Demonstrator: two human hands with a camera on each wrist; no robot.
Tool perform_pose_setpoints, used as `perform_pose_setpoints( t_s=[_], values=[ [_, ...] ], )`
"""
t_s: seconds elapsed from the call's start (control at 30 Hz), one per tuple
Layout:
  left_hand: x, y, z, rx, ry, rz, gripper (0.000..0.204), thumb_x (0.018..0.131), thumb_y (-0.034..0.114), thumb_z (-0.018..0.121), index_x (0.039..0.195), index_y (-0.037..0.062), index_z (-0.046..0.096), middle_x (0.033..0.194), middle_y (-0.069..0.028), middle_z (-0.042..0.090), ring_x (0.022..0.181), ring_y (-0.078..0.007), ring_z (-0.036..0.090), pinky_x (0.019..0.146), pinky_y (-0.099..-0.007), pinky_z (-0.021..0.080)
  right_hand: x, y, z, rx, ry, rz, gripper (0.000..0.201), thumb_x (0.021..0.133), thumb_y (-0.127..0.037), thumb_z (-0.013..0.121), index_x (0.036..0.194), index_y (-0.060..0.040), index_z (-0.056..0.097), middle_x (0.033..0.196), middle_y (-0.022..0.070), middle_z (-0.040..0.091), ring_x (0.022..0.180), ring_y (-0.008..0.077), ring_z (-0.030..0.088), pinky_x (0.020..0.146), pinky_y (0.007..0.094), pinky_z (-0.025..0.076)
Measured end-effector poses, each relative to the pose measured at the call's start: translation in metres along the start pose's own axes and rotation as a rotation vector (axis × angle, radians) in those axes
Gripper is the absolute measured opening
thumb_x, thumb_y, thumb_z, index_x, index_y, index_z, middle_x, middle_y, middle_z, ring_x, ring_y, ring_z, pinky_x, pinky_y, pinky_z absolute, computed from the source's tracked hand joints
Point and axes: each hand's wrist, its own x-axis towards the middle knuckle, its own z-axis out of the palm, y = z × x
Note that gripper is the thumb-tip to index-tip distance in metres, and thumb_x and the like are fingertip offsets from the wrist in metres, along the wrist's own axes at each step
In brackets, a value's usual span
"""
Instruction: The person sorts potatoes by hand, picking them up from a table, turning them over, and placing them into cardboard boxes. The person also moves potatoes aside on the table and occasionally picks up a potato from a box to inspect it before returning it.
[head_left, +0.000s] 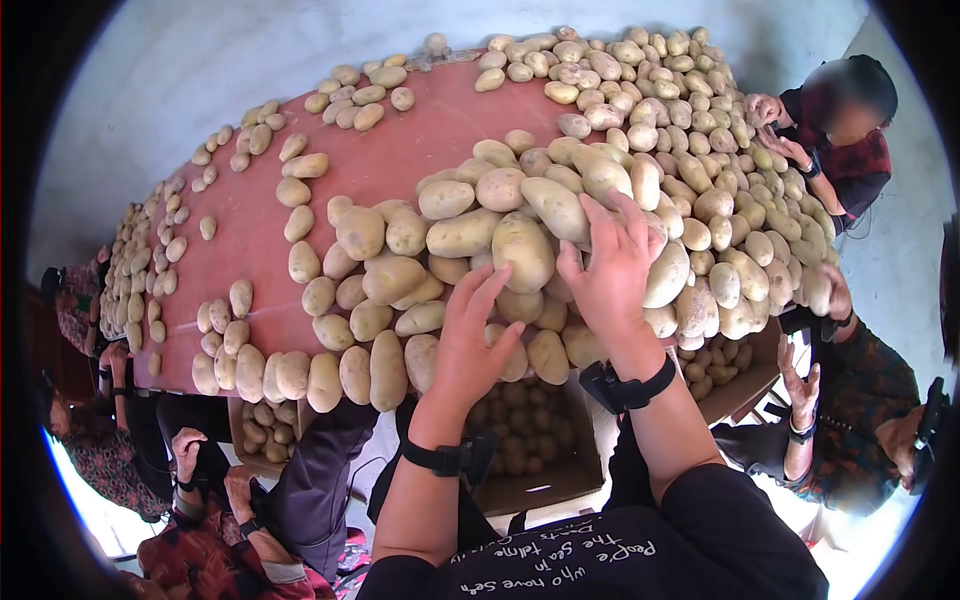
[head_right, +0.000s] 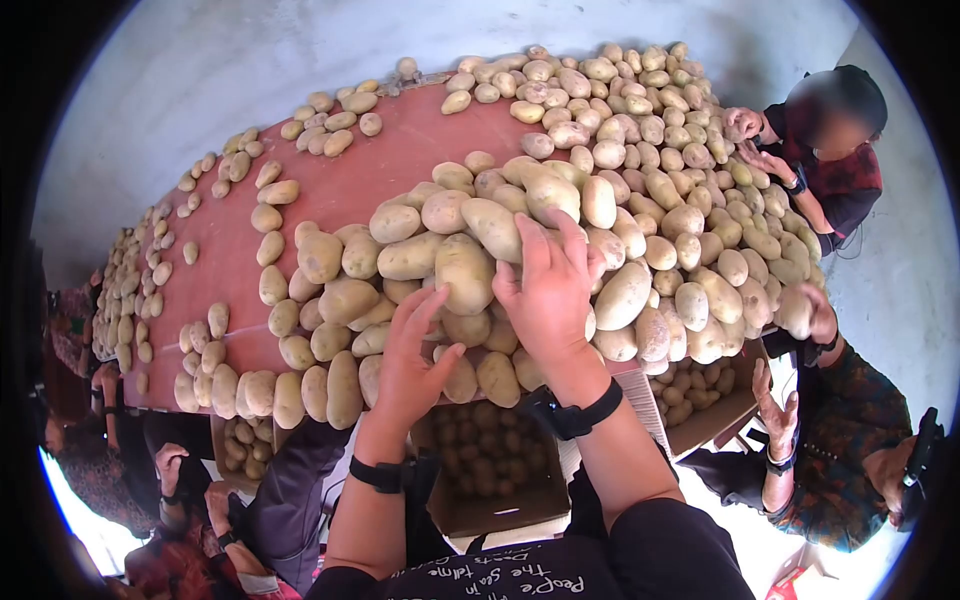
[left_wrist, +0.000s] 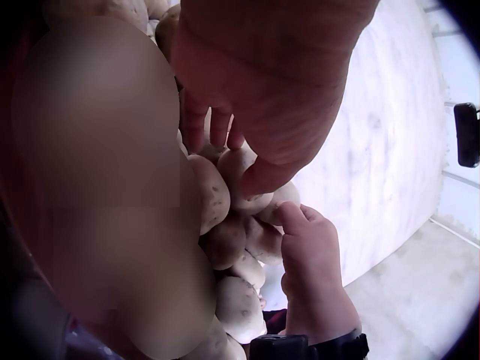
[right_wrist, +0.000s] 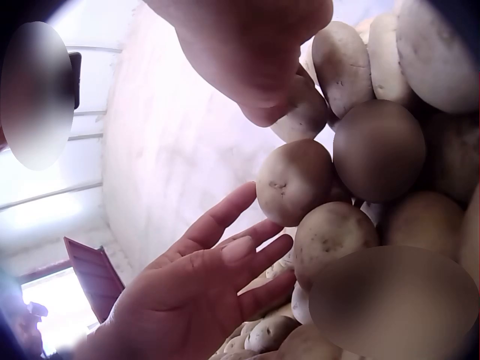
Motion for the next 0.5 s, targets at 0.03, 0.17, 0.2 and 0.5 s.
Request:
perform_pose_setpoints(
  t_s=[0.03,0.17,0.2,0.5],
  values=[
    [-0.001,0.0,0.0,0.002,0.001,0.004,0.069,0.077,-0.002,0.072,0.14,0.016,0.05,0.14,-0.0139,0.046,0.124,-0.0278,0.05,0.097,-0.0368,0.047,0.0,0.0,-0.001,0.005,0.017,0.003,0.053,0.072,-0.017,0.074,0.122,-0.0052,0.06,0.099,0.0076,0.068,0.124,0.0275,0.048,0.095,0.047,0.034],
    [-0.006,-0.003,-0.004,0.048,0.032,0.035,0.066,0.078,-0.002,0.072,0.139,0.0122,0.051,0.139,-0.0115,0.049,0.122,-0.026,0.052,0.098,-0.0367,0.046,-0.003,-0.005,-0.005,0.122,0.089,0.04,0.055,0.071,-0.015,0.073,0.123,-0.0044,0.06,0.108,0.0106,0.066,0.122,0.0285,0.051,0.096,0.0457,0.035],
    [-0.008,-0.002,-0.005,-0.07,0.021,-0.03,0.063,0.081,0.002,0.07,0.14,0.0112,0.049,0.138,-0.0119,0.05,0.121,-0.0266,0.052,0.098,-0.038,0.046,-0.003,-0.008,-0.008,0.177,0.098,0.022,0.055,0.07,-0.015,0.073,0.122,-0.0044,0.061,0.109,0.0109,0.066,0.121,0.0287,0.051,0.097,0.0454,0.035],
    [-0.027,0.004,-0.02,-1.531,-0.004,-0.272,0.064,0.101,0.051,0.042,0.148,0.0088,0.032,0.142,-0.0151,0.047,0.126,-0.0284,0.052,0.099,-0.0446,0.047,-0.029,-0.046,-0.029,0.518,-0.073,-0.453,0.036,0.071,-0.012,0.073,0.107,-0.0122,0.066,0.115,0.002,0.065,0.117,0.0245,0.058,0.096,0.0443,0.04]
  ],
)
